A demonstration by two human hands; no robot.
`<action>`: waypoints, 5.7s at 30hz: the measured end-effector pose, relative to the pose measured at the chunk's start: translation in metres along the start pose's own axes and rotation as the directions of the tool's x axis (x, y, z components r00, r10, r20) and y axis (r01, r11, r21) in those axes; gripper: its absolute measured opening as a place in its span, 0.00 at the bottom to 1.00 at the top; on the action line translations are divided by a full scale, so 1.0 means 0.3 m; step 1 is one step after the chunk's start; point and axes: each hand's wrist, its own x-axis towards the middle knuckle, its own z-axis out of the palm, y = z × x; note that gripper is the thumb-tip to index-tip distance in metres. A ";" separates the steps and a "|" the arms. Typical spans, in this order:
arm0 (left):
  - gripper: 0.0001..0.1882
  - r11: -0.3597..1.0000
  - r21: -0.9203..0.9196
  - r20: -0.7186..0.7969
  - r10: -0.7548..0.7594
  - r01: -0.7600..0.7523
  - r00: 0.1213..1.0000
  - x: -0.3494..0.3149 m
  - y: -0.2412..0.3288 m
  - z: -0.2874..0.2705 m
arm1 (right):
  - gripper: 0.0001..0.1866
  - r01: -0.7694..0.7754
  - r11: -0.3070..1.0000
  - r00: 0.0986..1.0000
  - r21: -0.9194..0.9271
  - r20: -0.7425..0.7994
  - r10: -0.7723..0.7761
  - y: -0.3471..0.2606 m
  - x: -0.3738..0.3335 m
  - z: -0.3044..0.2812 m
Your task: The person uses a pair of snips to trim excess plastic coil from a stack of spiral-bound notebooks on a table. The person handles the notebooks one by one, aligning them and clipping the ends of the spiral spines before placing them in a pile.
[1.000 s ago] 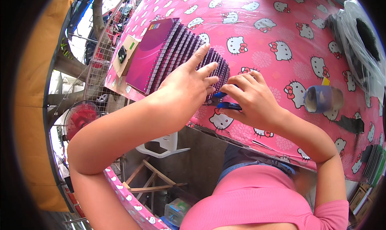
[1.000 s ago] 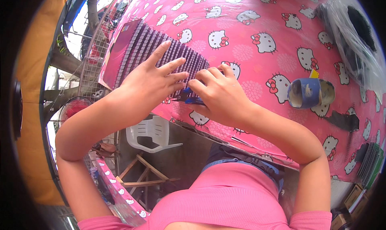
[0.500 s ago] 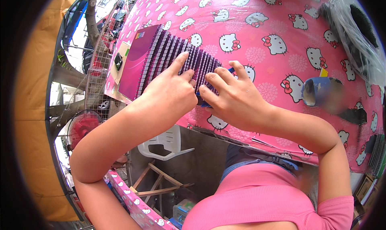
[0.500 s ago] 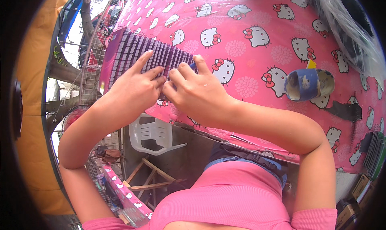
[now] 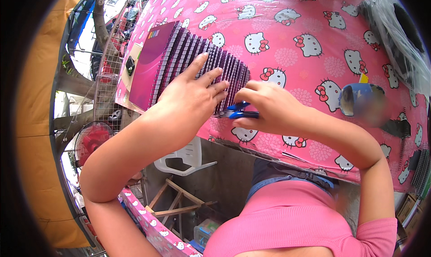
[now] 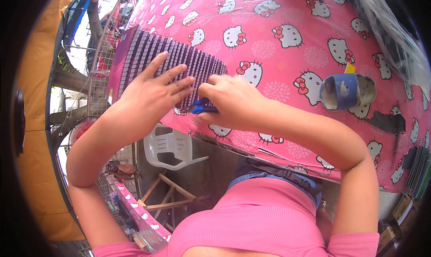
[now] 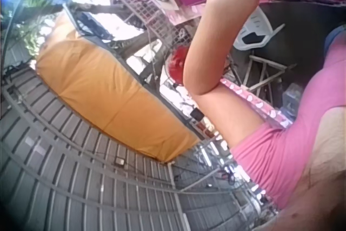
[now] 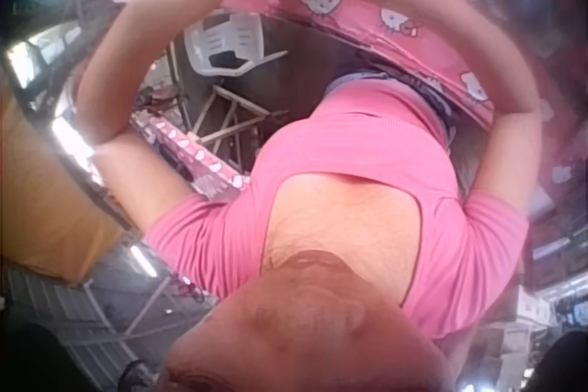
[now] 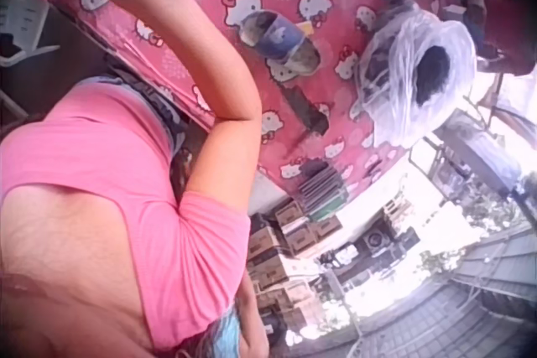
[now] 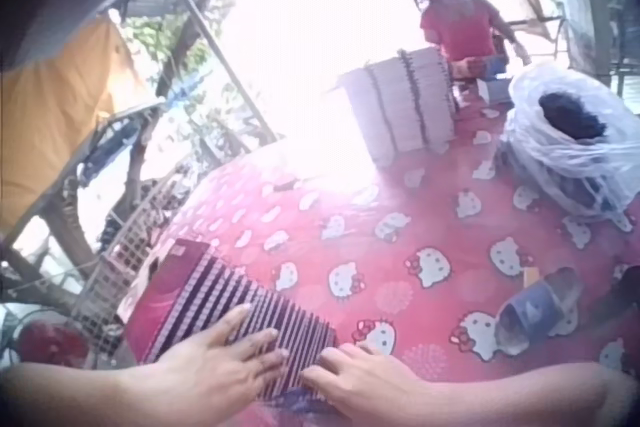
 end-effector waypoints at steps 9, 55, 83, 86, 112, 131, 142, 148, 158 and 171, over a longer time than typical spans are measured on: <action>0.34 1.000 0.007 0.022 -0.009 0.009 1.000 0.010 0.009 -0.007 | 0.17 -0.086 0.981 0.993 0.174 0.093 0.070 0.046 0.008 0.023; 0.38 1.000 -0.012 0.216 -0.007 0.010 0.976 0.128 0.047 0.002 | 0.27 0.133 0.937 0.969 -0.323 -0.154 -0.191 0.074 -0.063 0.076; 0.37 0.994 -0.027 0.198 -0.101 0.109 0.975 0.174 0.093 0.048 | 0.25 -0.727 0.559 0.661 0.399 0.630 0.409 0.162 -0.009 0.047; 0.37 0.996 0.015 0.216 -0.092 0.091 0.972 0.204 0.105 0.048 | 0.22 -0.244 0.943 0.957 0.226 0.212 0.197 0.178 -0.078 0.108; 0.35 0.995 -0.030 0.180 -0.089 0.096 0.980 0.226 0.105 0.080 | 0.22 0.172 0.976 0.969 -0.131 -0.153 -0.192 0.229 -0.097 0.154; 0.33 0.995 -0.044 0.123 -0.085 0.091 0.989 0.248 0.110 0.112 | 0.21 0.069 0.988 0.997 -0.138 -0.010 -0.072 0.233 -0.112 0.143; 0.35 0.997 0.022 0.132 -0.074 0.072 0.989 0.275 0.135 0.154 | 0.20 -0.174 0.985 0.962 0.016 0.217 0.166 0.239 -0.097 0.126; 0.32 0.993 -0.033 0.103 -0.113 0.117 0.988 0.270 0.137 0.156 | 0.26 0.167 0.956 0.981 -0.243 -0.053 -0.185 0.277 -0.132 0.159; 0.33 0.996 0.006 0.161 -0.091 0.091 0.983 0.286 0.149 0.143 | 0.20 -0.782 0.535 0.593 0.319 0.646 0.481 0.223 -0.036 0.067; 0.26 0.997 -0.008 0.205 -0.075 0.078 0.976 0.311 0.150 0.134 | 0.23 0.152 0.960 0.988 -0.235 0.014 -0.153 0.282 -0.131 0.188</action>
